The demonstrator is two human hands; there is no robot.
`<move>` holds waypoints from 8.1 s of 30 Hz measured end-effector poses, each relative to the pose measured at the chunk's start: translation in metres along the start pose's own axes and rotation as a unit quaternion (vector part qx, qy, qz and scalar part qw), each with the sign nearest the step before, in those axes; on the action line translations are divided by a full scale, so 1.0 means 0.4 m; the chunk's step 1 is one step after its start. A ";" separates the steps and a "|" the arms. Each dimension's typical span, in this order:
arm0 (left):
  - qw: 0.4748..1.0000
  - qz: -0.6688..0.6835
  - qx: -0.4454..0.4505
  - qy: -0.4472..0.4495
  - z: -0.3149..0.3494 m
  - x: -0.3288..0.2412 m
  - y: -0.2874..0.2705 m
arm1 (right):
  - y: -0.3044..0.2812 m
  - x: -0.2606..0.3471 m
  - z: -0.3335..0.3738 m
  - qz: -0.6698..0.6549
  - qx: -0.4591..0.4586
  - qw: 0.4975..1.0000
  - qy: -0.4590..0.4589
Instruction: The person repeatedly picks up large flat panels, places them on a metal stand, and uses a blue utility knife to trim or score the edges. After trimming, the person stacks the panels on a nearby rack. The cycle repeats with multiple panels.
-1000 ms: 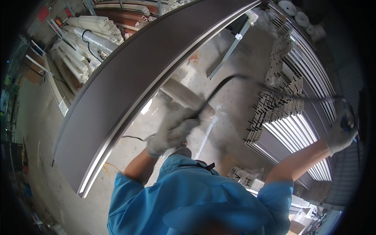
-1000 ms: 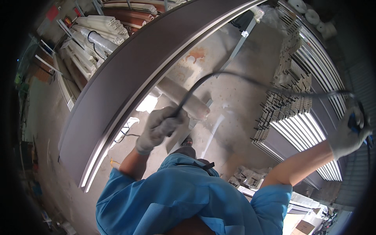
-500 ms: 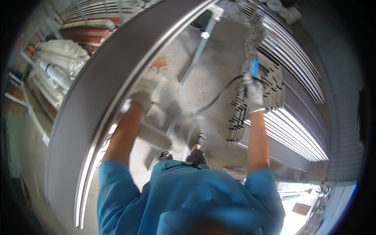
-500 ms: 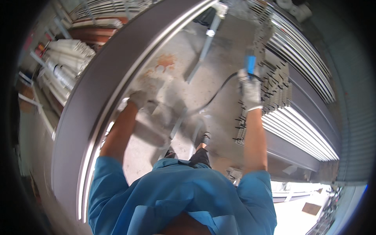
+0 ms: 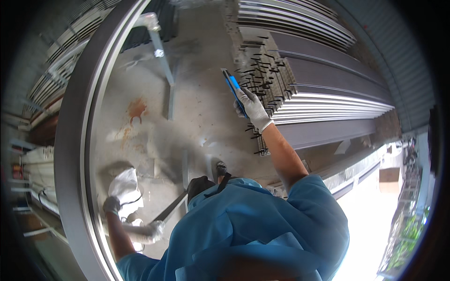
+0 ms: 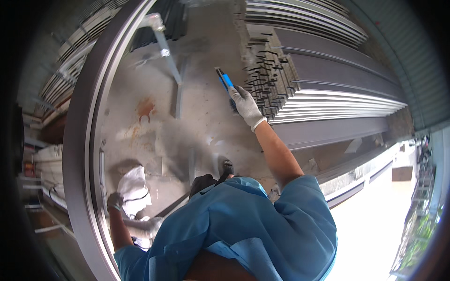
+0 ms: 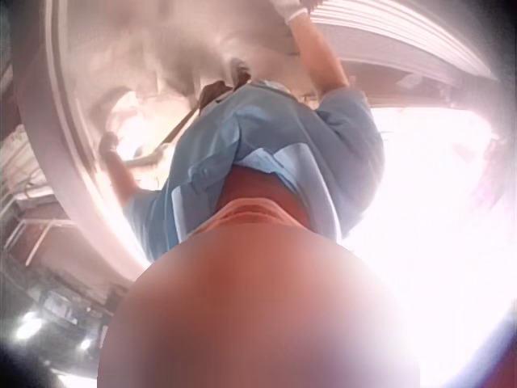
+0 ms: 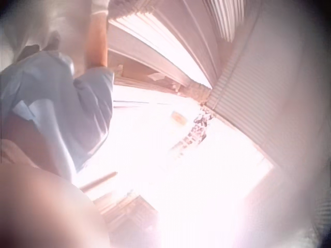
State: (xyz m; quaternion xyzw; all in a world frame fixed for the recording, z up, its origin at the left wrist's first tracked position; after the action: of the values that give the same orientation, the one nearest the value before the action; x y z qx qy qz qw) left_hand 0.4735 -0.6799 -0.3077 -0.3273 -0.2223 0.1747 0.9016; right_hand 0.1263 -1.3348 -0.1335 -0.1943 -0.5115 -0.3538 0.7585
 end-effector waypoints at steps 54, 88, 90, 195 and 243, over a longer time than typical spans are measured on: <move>0.760 0.242 -0.515 -0.315 0.421 0.126 -0.823 | -0.067 0.125 -0.671 -0.077 -0.050 0.996 -0.019; 0.804 0.230 -0.401 -0.375 0.313 0.450 -0.753 | -0.150 0.246 -0.701 0.296 -0.186 0.921 -0.171; 0.807 0.214 -0.410 -0.367 0.305 0.479 -0.760 | 0.072 0.146 -0.711 0.192 -0.114 0.974 -0.045; 0.709 0.625 -0.324 0.037 0.972 -0.986 -0.653 | -0.361 -0.149 0.566 -0.379 0.071 0.918 0.092; 0.855 0.364 -0.240 0.282 0.554 -2.469 -1.723 | -2.198 -0.182 0.574 -0.487 -0.188 0.852 0.041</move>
State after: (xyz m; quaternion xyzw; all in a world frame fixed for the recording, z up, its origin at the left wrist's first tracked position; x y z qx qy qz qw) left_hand -0.3535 -1.5206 0.0219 -0.6260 0.1418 0.3315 0.6915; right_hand -0.6834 -1.7520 -0.1668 -0.0441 -0.4326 -0.7751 0.4583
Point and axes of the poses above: each hand's wrist, its own z-axis away from the middle knuckle, its own y-axis out of the palm, x = y × z, the point moved 10 cm from there along -z, towards the middle knuckle, and after that the axes turned 12 degrees about y, right-handed, at the moved point
